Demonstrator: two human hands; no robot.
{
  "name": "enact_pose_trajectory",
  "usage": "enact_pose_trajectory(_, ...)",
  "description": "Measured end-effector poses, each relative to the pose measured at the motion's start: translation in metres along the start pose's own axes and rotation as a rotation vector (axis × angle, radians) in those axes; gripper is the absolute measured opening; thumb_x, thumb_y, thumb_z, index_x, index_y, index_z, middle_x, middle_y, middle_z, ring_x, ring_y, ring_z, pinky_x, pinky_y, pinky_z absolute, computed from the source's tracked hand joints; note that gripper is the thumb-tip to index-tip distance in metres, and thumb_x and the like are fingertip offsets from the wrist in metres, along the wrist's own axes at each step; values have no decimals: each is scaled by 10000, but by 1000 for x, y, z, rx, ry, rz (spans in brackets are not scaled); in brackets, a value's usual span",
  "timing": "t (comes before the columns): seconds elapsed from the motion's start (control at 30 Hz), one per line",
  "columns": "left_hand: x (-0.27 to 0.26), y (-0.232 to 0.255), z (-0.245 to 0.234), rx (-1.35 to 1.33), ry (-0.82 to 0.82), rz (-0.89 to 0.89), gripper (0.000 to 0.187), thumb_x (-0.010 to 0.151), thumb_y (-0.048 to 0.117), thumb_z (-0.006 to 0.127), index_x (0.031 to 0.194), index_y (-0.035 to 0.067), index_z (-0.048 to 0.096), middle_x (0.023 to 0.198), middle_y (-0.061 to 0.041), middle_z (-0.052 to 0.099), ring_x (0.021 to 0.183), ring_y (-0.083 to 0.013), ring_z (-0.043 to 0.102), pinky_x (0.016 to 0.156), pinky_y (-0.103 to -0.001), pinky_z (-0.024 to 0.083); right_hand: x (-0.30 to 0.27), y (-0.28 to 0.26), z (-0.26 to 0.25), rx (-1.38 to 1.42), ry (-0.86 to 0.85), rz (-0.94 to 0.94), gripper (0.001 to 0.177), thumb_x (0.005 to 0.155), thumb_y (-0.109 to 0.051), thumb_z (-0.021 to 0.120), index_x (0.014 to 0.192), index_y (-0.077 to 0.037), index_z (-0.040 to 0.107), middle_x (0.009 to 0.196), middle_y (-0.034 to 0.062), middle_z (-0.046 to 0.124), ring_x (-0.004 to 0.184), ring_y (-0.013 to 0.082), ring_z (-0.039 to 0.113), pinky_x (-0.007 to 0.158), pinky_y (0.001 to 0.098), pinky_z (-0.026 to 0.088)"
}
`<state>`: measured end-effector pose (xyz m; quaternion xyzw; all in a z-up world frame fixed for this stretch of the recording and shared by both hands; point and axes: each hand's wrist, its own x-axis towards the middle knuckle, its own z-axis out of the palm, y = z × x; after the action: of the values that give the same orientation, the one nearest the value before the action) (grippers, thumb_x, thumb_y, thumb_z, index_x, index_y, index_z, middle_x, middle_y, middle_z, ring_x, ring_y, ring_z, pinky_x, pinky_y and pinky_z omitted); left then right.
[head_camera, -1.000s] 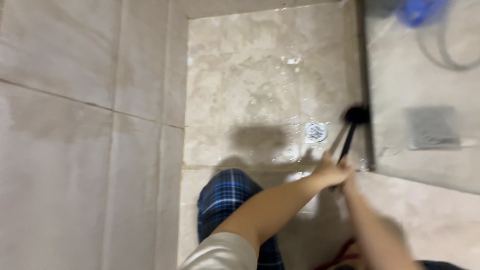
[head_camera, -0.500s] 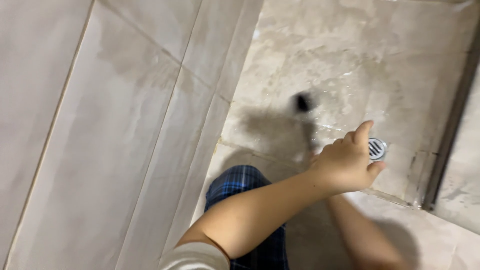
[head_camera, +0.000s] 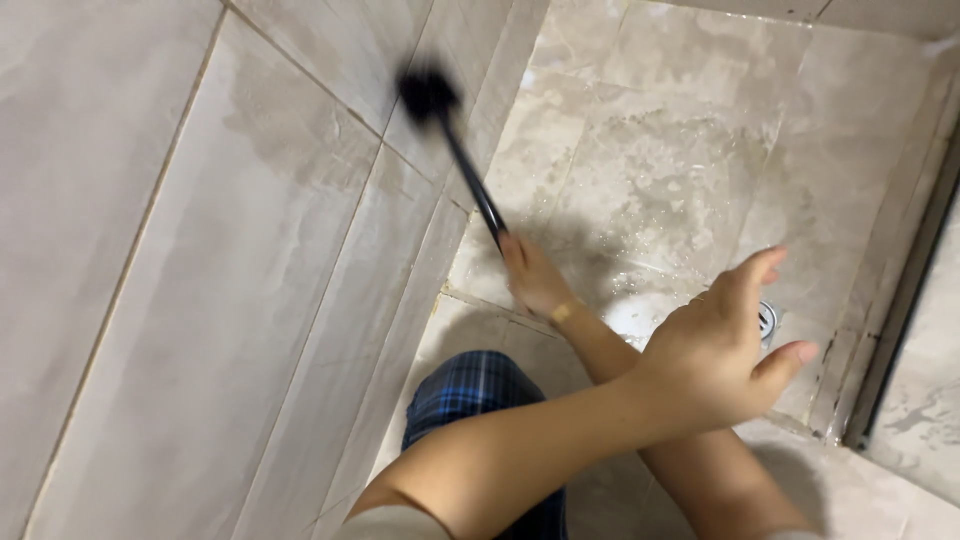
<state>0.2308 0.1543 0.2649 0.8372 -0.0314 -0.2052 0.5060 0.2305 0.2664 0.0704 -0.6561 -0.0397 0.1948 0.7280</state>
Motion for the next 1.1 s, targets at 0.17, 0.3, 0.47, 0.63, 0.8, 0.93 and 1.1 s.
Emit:
enact_pose_trajectory(0.17,-5,22,-34,-177,156,-76,806,979,324,654,1585,-45,271,1398,-193,589,1224,-301,665,946,-398,555,-10,-11,63,365,-171,683,541,1074,-581,252,1104,-107,511,459,69,478,320,193,461,344,377,406)
enact_pose_trajectory(0.3,-6,33,-46,-238,182,-150,838,977,336,655,1619,-34,265,1440,-182,582,1212,-288,662,932,-398,558,-46,-3,81,428,-158,840,436,1001,-581,235,1041,-260,527,402,59,433,296,187,421,313,378,387)
enact_pose_trajectory(0.47,-30,49,-61,-218,120,-144,806,971,303,630,1607,-28,260,1469,-185,564,1252,-306,635,940,-411,547,12,3,107,557,-41,499,532,1084,-582,358,942,-71,404,487,29,385,337,181,411,325,359,387)
enact_pose_trajectory(0.63,-30,39,-85,-247,57,-266,826,963,320,618,1603,-29,230,1455,-187,544,1219,-301,632,939,-422,533,-49,15,122,516,-63,971,533,974,-649,273,961,-221,590,404,62,422,295,200,416,309,382,364)
enact_pose_trajectory(0.8,-42,31,-88,-315,73,-147,797,1005,288,604,1603,-53,203,1453,-199,538,1239,-290,616,933,-392,544,44,7,114,526,-9,527,761,999,-717,273,619,-104,516,426,70,485,317,201,491,345,373,421)
enact_pose_trajectory(0.93,-24,8,-78,-439,142,-99,765,1038,244,625,1592,-58,192,1371,-171,525,1132,-232,622,902,-329,550,34,18,112,658,24,864,705,1009,-736,313,632,-173,506,450,43,437,347,186,434,371,369,397)
enact_pose_trajectory(1.1,23,-58,-68,-435,303,78,663,1075,157,666,1535,-33,228,1356,-125,514,1034,-172,657,925,-275,529,56,24,97,473,-10,873,790,1008,-730,252,590,-133,558,440,73,488,348,199,470,403,357,429)
